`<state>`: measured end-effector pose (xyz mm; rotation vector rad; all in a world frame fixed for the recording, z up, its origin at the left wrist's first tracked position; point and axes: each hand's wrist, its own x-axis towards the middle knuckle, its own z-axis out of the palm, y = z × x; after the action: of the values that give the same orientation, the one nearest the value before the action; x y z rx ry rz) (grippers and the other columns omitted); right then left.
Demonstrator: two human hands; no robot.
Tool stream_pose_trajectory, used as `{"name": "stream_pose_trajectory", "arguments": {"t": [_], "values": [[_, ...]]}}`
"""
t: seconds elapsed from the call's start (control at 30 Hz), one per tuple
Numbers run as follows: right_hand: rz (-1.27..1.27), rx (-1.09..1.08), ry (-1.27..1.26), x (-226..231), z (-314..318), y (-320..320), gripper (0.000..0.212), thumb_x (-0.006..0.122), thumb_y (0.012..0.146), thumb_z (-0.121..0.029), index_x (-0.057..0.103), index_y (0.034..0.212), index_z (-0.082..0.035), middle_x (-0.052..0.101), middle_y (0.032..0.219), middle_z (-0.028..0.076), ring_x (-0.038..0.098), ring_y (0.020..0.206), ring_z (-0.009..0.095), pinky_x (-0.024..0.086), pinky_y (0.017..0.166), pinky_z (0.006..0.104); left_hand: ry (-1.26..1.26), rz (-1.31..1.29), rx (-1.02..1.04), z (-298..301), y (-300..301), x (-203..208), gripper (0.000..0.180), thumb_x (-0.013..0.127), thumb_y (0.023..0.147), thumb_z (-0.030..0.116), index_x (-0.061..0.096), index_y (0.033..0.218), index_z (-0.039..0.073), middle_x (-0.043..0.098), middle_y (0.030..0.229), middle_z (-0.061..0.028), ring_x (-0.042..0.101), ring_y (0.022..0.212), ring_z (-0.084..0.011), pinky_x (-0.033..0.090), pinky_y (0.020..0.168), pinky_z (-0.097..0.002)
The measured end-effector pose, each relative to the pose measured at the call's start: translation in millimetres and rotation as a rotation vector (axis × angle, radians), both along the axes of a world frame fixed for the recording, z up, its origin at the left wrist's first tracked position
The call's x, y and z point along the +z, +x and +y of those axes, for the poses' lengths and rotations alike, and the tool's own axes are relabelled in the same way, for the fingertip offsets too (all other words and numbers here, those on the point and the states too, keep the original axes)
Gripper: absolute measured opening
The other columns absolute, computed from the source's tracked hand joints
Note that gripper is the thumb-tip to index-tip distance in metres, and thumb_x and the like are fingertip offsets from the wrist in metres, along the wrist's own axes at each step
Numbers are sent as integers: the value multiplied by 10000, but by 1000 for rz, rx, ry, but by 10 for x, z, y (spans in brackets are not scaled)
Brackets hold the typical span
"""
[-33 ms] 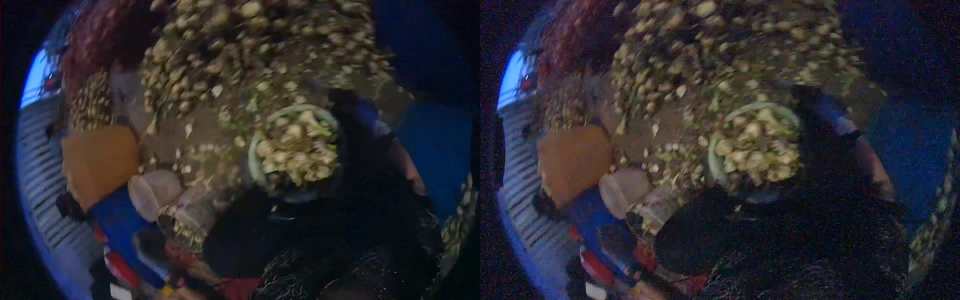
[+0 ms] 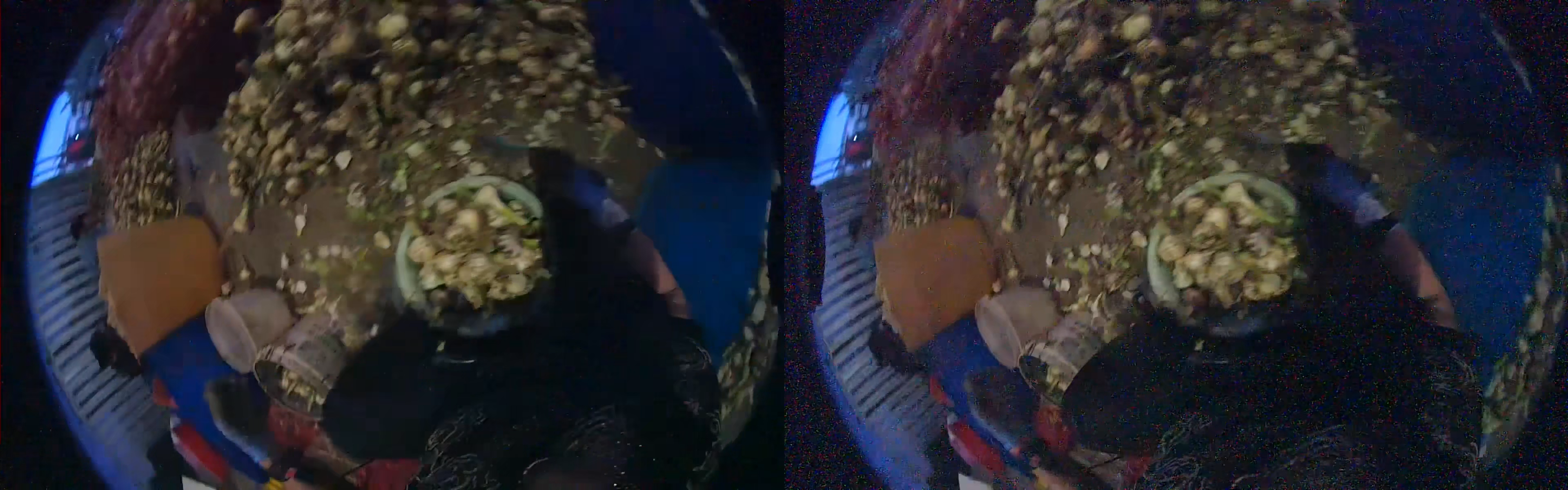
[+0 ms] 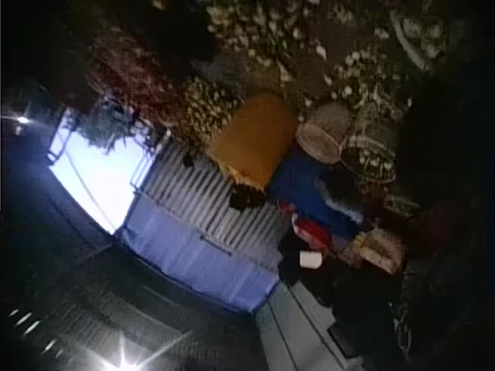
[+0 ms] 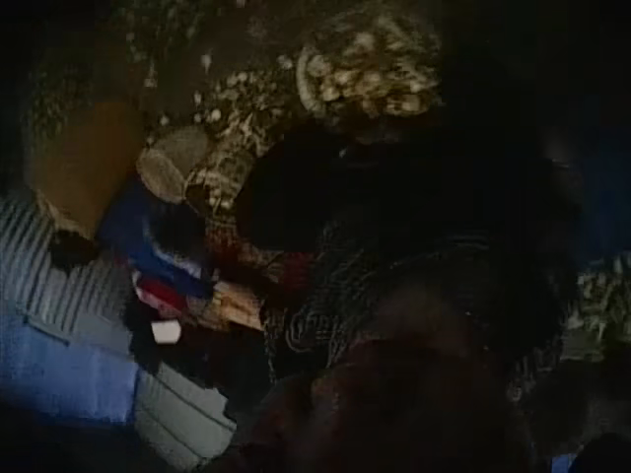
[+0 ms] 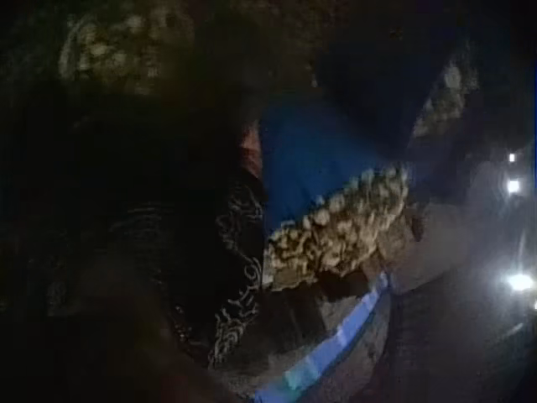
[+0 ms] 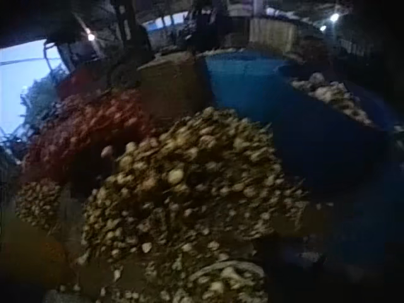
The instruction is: The person trims the stems and roots from garlic bulbs using a knife and places them into a basin. Once the basin is full, the person empties the garlic into a large blue barrel and continues trimming the rest of the pile.
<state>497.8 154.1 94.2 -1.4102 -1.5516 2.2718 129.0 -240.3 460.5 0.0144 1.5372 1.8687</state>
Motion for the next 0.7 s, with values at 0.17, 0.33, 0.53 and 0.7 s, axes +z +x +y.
{"name": "stream_pose_trajectory", "arguments": {"t": [0.17, 0.33, 0.53, 0.7], "values": [[116, -337, -192, -690, -222, 1256, 261, 547, 850, -270, 607, 993, -61, 618, 953, 62, 577, 889, 226, 449, 813, 381, -383, 408, -242, 1206, 348, -90, 416, 545, 846, 354, 504, 1153, 77, 577, 1024, -61, 548, 966, -214, 468, 824, -350], [-79, 541, -178, 6, -446, 674, 233, 611, 788, -298, 610, 873, -81, 551, 622, 10, 522, 545, 136, 442, 510, 311, -417, 573, -585, 2359, 1025, -627, 402, 557, 835, 318, 507, 1145, 67, 580, 1021, -69, 554, 952, -214, 469, 819, -348], [-121, 518, -28, 185, -366, 733, 255, 613, 794, -288, 619, 879, -47, 576, 662, 38, 530, 554, 133, 433, 491, 310, -344, 678, -747, 3025, 1331, -667, 388, 572, 823, 276, 511, 1135, 54, 583, 1018, -78, 560, 935, -214, 470, 812, -345], [-83, 452, 13, 54, -284, 679, 258, 605, 804, -281, 620, 890, -39, 583, 681, 52, 526, 561, 146, 430, 502, 324, -345, 725, -769, 3311, 1304, -647, 378, 584, 812, 240, 514, 1127, 43, 586, 1016, -85, 566, 921, -213, 472, 806, -342]]}}
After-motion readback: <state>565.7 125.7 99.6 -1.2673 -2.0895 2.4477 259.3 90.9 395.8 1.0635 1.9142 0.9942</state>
